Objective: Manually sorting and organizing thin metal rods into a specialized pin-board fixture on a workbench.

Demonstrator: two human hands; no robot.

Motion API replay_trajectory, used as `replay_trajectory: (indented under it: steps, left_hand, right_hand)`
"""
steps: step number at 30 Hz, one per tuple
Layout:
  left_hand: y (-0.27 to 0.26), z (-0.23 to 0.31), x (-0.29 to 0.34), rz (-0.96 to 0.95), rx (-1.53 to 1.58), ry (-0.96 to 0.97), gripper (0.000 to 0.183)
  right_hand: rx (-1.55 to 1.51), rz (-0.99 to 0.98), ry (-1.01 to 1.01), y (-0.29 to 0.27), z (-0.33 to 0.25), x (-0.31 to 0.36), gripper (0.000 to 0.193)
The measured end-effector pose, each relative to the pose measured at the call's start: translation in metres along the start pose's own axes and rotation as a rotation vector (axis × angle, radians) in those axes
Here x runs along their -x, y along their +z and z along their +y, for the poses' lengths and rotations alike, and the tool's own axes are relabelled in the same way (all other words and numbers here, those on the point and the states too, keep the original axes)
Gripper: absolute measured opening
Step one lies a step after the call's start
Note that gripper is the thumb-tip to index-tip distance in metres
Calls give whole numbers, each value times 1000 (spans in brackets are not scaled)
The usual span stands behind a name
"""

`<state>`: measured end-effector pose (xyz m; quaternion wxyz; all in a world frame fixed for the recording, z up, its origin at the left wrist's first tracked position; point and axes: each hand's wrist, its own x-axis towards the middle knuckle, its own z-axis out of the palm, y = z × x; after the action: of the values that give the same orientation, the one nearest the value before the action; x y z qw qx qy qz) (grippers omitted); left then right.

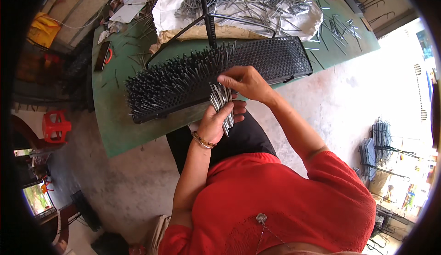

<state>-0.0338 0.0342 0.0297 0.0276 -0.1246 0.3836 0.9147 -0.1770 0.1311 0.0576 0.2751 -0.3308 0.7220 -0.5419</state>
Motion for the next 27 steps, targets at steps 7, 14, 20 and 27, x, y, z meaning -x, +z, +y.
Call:
replay_trajectory:
  steps: [7, 14, 20, 27]
  left_hand:
    - [-8, -4, 5, 51, -14, 29, 25]
    - [-12, -8, 8, 141, 32, 68, 23]
    - [-14, -7, 12, 146, 42, 76, 24]
    - [-31, -9, 16, 164, -26, -1, 20]
  right_hand:
    - [65, -120, 73, -1, -5, 4, 24]
    - [86, -142, 22, 6, -7, 0, 22]
    - [85, -161, 36, 9, -8, -6, 24]
    - [-62, 95, 44, -1, -29, -32, 27]
